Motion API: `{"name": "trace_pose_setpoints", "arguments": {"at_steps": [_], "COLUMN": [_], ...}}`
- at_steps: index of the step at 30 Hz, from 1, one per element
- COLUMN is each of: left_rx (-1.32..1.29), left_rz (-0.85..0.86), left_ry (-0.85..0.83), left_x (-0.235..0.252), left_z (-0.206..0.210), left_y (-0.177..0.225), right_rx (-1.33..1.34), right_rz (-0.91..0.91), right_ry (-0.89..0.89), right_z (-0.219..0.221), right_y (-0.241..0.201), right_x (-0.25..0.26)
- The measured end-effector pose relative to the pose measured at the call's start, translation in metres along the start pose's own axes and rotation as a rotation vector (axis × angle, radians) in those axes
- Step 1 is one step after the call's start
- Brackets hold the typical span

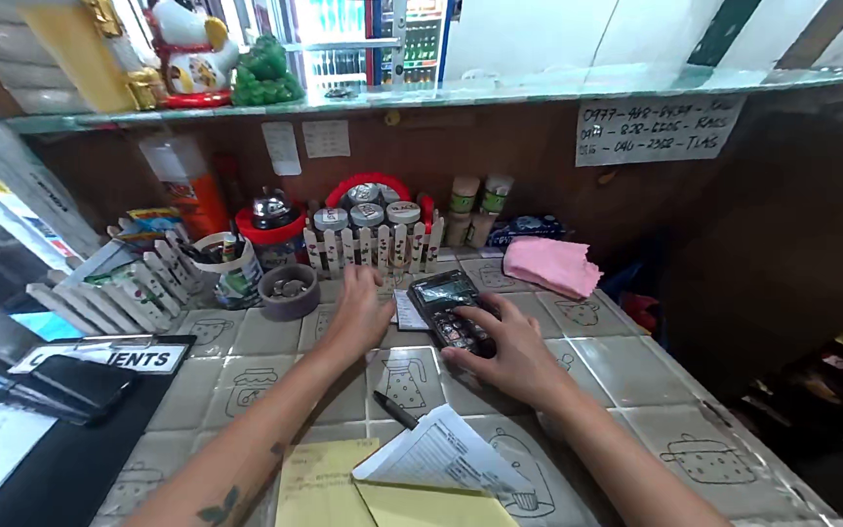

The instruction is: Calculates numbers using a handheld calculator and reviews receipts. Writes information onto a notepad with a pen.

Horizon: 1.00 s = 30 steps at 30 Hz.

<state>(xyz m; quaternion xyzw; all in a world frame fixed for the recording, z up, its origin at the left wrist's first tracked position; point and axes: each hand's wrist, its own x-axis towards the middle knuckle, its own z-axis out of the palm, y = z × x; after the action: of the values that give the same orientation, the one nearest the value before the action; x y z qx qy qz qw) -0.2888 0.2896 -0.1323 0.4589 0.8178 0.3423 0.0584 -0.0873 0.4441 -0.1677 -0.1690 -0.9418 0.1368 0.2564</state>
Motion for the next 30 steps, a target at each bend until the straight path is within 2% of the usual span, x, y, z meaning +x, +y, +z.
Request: {"name": "trace_pose_setpoints", "arguments": {"at_steps": [3,5,6,8,11,13,15,19,22,25,27,29,30], "left_rx": [0.212,0.257,0.245,0.221,0.207,0.206,0.184,0.119,0.064,0.077,0.099,0.104,0.106], "left_rz": [0.289,0.435,0.47,0.524,0.527,0.471,0.423,0.409,0.413,0.411,0.409,0.4,0.395], "left_ry": [-0.152,-0.282,-0.361,-0.394,-0.37,-0.392,-0.388,-0.278,-0.23,-0.195,-0.165,-0.14,-0.133], "left_x": [-0.065,-0.125,-0.155,-0.205,-0.253,-0.272,-0.283,-0.3,-0.314,-0.326,-0.329,-0.329,-0.33], "left_z": [-0.03,-0.031,-0.029,-0.021,-0.009,-0.003,0.002,0.015,0.02,0.025,0.029,0.033,0.034], "left_y": [0.019,0.024,0.025,0.026,0.032,0.037,0.039,0.038,0.039,0.041,0.042,0.043,0.044], "right_rx": [0.024,0.109,0.126,0.081,0.039,0.101,0.297,0.979,1.328,1.217,1.117,1.048,1.019], "right_rz": [-0.214,-0.256,-0.246,-0.247,-0.259,-0.181,-0.096,0.213,0.264,0.21,0.237,0.265,0.2], "right_ry": [0.08,-0.047,-0.161,-0.319,-0.371,-0.372,-0.295,-0.177,-0.158,-0.069,-0.004,-0.064,-0.141], "right_z": [-0.006,-0.008,-0.009,-0.002,0.003,-0.009,-0.024,-0.043,-0.04,-0.031,-0.028,-0.029,-0.028], "right_y": [-0.013,-0.035,-0.048,-0.071,-0.09,-0.095,-0.093,-0.087,-0.076,-0.077,-0.087,-0.1,-0.103], "right_x": [-0.002,-0.008,-0.013,-0.022,-0.024,-0.024,-0.028,-0.052,-0.077,-0.094,-0.097,-0.095,-0.094]}}
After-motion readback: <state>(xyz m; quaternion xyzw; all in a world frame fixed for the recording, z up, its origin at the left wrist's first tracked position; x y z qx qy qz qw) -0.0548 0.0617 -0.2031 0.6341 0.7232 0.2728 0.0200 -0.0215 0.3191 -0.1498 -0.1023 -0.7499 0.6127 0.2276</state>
